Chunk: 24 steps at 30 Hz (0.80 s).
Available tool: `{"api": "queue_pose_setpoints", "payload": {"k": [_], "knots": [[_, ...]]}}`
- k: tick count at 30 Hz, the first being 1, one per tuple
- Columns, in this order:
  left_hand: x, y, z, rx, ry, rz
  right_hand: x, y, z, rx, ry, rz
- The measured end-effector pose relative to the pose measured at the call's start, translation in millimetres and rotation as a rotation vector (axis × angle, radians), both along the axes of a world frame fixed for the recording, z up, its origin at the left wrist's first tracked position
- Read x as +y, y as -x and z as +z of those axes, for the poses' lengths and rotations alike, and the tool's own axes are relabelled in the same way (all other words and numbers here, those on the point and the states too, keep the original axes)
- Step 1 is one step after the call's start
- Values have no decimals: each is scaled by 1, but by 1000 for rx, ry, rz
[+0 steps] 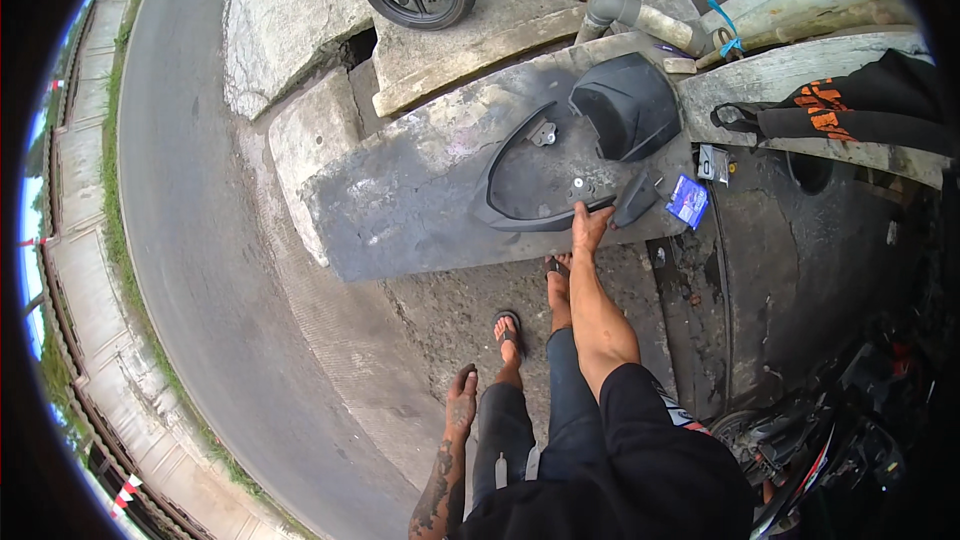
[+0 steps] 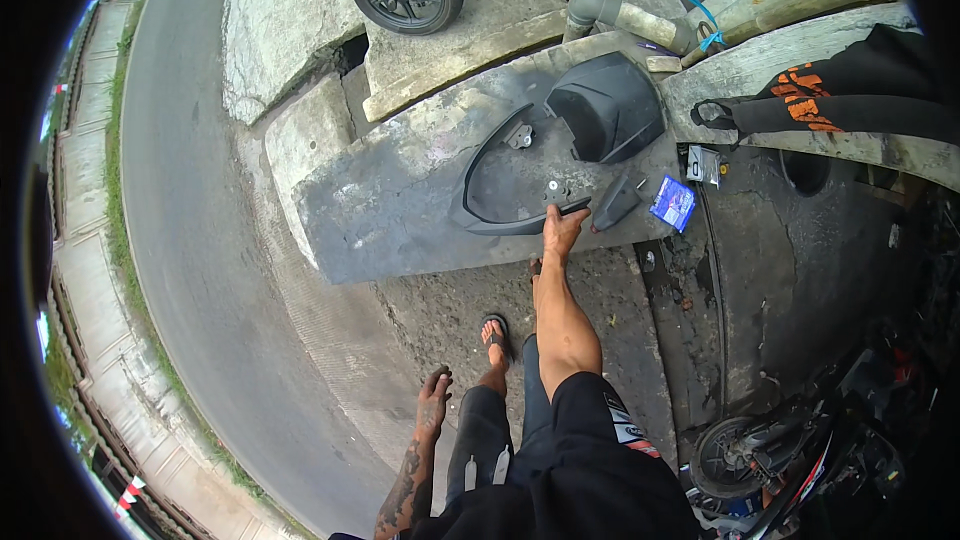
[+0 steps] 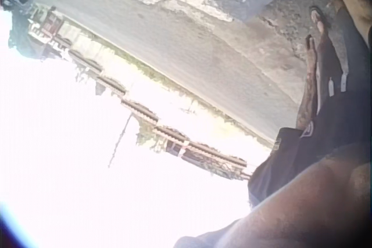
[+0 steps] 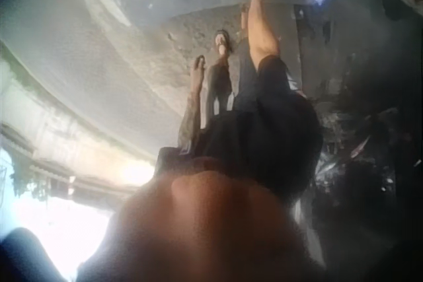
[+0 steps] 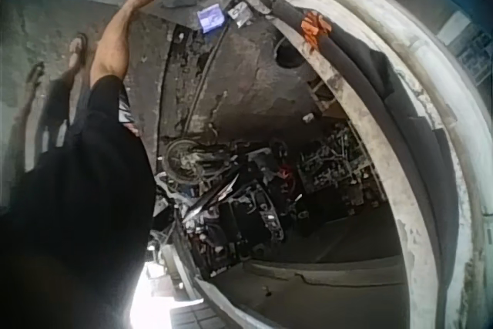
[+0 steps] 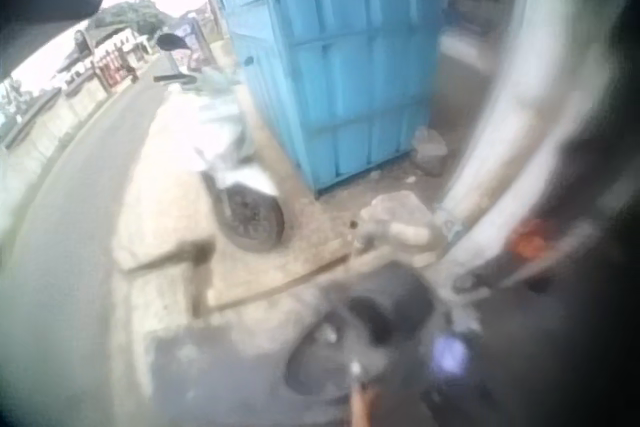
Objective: The person positions a tail panel on a scooter, secures it by tightening bolts with a T-wrench, and installs the under-seat compartment into the scooter frame.
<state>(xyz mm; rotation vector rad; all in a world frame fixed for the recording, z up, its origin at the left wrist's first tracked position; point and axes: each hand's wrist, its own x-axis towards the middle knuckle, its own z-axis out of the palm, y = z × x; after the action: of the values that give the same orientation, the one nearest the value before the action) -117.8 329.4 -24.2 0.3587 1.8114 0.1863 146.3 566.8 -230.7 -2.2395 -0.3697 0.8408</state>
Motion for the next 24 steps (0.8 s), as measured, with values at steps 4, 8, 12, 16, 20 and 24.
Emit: {"api": "queue_pose_setpoints", "payload": {"k": [4,8,12,16,20,24], "knots": [[72,40,4,9,-345,74,-49,-11,83,113,-13,93],[165,61,29,-82,-420,-201,-147,-20,162,206,-40,141],[182,65,26,-626,-269,-361,-208,-19,271,57,-12,515],[142,25,61,-1189,-45,-428,-306,5,354,149,-252,405],[113,-14,100,-1152,52,-604,-390,48,349,56,-187,100],[100,-32,113,-1140,193,-753,-421,99,357,-215,12,-213]]}}
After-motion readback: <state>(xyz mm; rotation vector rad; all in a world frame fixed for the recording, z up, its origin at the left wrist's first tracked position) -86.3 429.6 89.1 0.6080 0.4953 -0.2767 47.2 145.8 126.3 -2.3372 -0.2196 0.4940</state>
